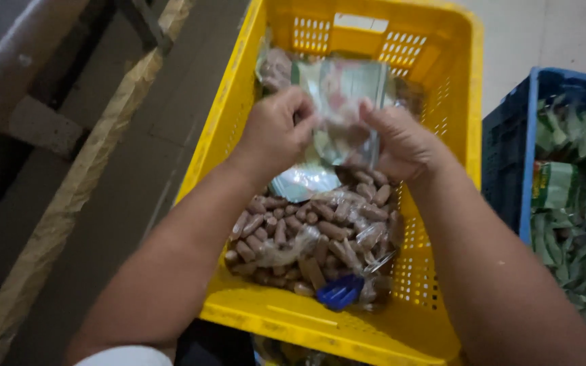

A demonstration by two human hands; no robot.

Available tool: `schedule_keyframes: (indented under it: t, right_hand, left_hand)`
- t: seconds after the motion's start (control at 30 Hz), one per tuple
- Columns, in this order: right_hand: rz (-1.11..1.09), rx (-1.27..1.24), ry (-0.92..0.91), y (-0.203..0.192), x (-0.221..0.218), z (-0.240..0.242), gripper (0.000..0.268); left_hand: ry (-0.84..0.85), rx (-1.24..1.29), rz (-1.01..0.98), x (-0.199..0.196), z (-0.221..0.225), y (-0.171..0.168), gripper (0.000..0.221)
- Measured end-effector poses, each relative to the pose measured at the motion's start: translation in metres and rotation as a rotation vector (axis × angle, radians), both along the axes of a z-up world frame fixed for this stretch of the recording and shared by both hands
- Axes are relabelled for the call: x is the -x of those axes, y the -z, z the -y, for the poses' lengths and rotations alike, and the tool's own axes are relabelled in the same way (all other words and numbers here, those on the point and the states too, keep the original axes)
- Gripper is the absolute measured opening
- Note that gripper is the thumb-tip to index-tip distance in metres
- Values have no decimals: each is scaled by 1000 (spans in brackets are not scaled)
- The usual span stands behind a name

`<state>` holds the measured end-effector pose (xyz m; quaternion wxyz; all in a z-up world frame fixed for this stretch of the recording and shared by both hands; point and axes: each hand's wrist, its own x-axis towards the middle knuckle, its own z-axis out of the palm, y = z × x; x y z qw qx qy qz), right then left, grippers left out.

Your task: Packing loose sausages into small plastic bags and organizing them within a yellow plastic crate on a production line.

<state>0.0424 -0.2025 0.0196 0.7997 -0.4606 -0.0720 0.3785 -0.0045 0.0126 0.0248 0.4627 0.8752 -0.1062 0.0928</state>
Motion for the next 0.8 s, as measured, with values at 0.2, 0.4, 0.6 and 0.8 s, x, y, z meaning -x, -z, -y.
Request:
schedule_keyframes:
  t: [0.2,0.4,0.6,0.8]
  right_hand:
    - [69,-42,68,18,-5,1,38]
    - [96,32,145,15,-1,-2,22]
    - [72,-167,86,3,3,0,23]
    - [58,41,364,5,-4,8,25]
  left_hand:
    - [31,-68,68,1,-1,-3,22]
    - [67,19,-137,5,4,-12,26]
    - [117,620,-201,-4,-8,-8,34]
    - [-58,336,-547,-4,-18,-21,31]
